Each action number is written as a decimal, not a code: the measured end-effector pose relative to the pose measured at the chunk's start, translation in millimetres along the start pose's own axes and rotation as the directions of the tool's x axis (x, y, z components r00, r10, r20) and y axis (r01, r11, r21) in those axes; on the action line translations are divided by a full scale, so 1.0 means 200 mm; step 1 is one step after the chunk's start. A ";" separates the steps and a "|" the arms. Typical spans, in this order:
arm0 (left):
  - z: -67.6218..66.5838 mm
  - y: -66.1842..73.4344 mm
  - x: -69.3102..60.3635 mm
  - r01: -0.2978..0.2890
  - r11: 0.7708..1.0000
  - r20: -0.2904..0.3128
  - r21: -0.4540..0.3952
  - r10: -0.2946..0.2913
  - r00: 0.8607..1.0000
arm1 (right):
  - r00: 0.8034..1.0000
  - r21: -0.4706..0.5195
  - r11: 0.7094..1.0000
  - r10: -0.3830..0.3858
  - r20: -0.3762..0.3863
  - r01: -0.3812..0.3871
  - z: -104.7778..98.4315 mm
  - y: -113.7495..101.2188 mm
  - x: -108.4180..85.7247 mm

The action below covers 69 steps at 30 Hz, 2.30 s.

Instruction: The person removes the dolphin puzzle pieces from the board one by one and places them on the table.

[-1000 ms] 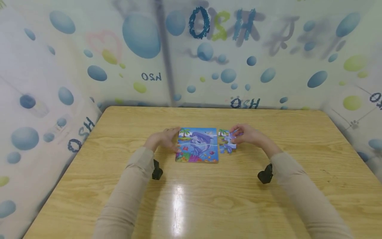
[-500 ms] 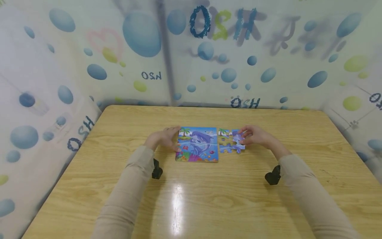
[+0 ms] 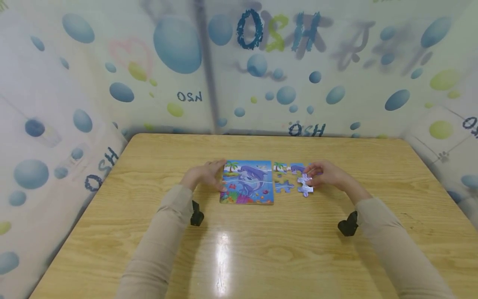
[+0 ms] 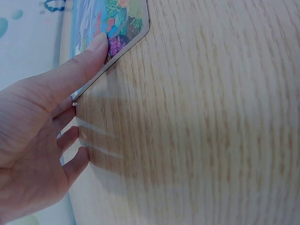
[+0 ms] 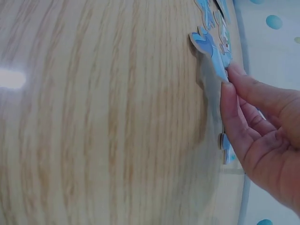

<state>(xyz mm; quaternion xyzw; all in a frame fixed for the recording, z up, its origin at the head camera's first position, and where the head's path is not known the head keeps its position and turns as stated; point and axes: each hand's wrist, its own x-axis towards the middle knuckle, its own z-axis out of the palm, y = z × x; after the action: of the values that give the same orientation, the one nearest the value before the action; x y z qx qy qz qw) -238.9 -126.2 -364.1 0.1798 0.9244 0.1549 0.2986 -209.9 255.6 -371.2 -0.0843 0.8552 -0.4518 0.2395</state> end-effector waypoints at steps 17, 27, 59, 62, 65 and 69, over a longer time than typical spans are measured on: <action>0.01 -0.02 0.00 -0.008 1.000 -0.006 0.012 0.008 1.000 | 0.997 -0.281 0.960 -0.026 -0.066 0.006 0.04 -0.03 0.00; 0.01 -0.01 -0.01 -0.004 1.000 -0.003 0.010 0.004 1.000 | 0.996 -0.282 0.959 -0.023 -0.087 -0.002 0.03 -0.02 0.00; 0.00 0.00 -0.01 -0.003 1.000 0.003 -0.002 0.003 1.000 | 0.997 -0.246 0.966 -0.072 0.028 0.076 0.24 -0.35 0.24; 0.00 0.00 -0.01 -0.004 1.000 0.007 -0.001 0.004 1.000 | 0.996 -0.255 0.963 -0.077 0.049 0.087 0.27 -0.38 0.26; 0.00 0.00 -0.01 0.003 1.000 0.009 -0.003 -0.003 1.000 | 0.995 -0.280 0.956 -0.077 0.058 0.091 0.31 -0.40 0.28; -0.01 0.01 -0.02 0.003 1.000 0.005 0.004 -0.003 1.000 | 0.995 -0.337 0.937 -0.073 0.061 0.089 0.35 -0.42 0.30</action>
<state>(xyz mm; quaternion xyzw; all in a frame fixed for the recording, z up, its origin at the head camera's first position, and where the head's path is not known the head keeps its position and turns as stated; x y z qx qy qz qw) -236.5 -126.8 -360.9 0.1792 0.9242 0.1521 0.3010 -234.8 135.2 -356.8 -0.1701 0.9102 -0.3049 0.2228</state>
